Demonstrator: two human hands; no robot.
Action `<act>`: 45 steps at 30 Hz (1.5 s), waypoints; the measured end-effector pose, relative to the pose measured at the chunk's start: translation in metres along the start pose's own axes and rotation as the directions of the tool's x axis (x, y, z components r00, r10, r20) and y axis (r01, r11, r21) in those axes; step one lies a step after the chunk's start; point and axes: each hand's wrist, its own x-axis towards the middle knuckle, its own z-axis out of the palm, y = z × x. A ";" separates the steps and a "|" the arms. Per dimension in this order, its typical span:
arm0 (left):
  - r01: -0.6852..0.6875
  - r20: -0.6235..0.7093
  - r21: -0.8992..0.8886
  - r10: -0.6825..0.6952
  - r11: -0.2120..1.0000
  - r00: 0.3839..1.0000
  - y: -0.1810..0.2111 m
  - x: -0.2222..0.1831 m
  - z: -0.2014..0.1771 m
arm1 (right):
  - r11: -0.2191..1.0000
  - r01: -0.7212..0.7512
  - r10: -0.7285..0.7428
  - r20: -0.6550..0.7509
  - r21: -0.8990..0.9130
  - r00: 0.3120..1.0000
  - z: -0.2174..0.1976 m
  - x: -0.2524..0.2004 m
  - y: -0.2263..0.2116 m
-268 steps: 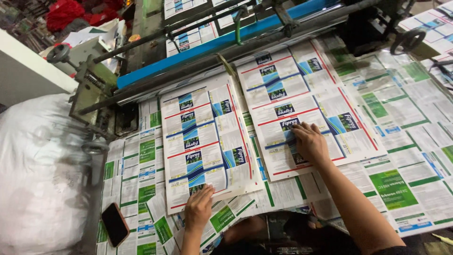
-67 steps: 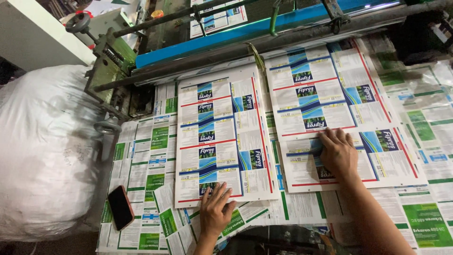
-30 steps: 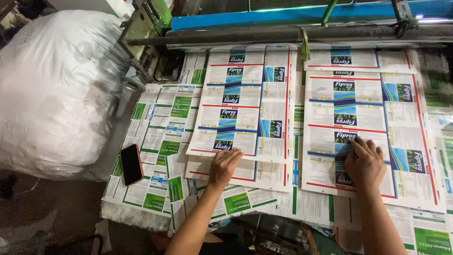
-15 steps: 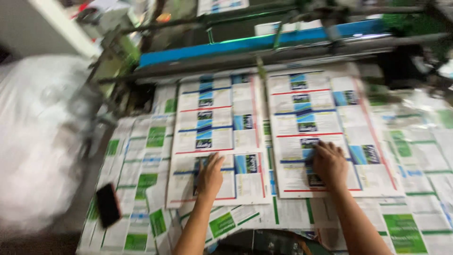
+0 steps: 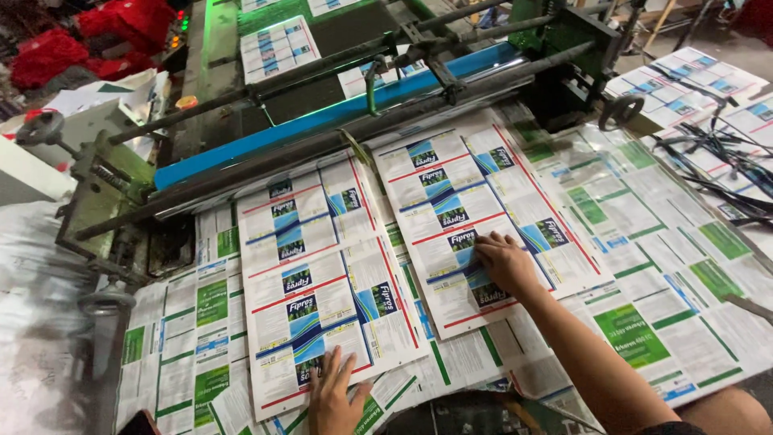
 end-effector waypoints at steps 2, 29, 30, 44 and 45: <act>-0.043 -0.067 -0.019 0.042 0.999 0.997 -0.013 0.001 0.019 | 0.999 0.038 -0.036 0.057 -0.037 0.998 -0.002 -0.009 0.005; -0.100 -0.288 -0.014 0.092 0.995 0.953 -0.012 -0.001 0.030 | 0.958 -0.172 0.288 0.723 -0.231 0.628 -0.092 -0.009 -0.039; -0.119 -0.299 0.011 0.117 0.993 0.947 -0.011 -0.003 0.029 | 0.955 -0.084 0.275 0.742 -0.285 0.611 -0.088 -0.009 -0.037; -0.219 -0.515 -0.034 0.170 0.975 0.840 0.007 -0.017 0.016 | 0.992 -0.053 0.073 0.170 -0.119 0.983 -0.050 -0.108 -0.042; -0.222 -0.532 -0.005 0.185 0.975 0.827 0.007 -0.018 0.019 | 0.991 -0.056 0.072 0.136 -0.118 0.988 -0.049 -0.112 -0.044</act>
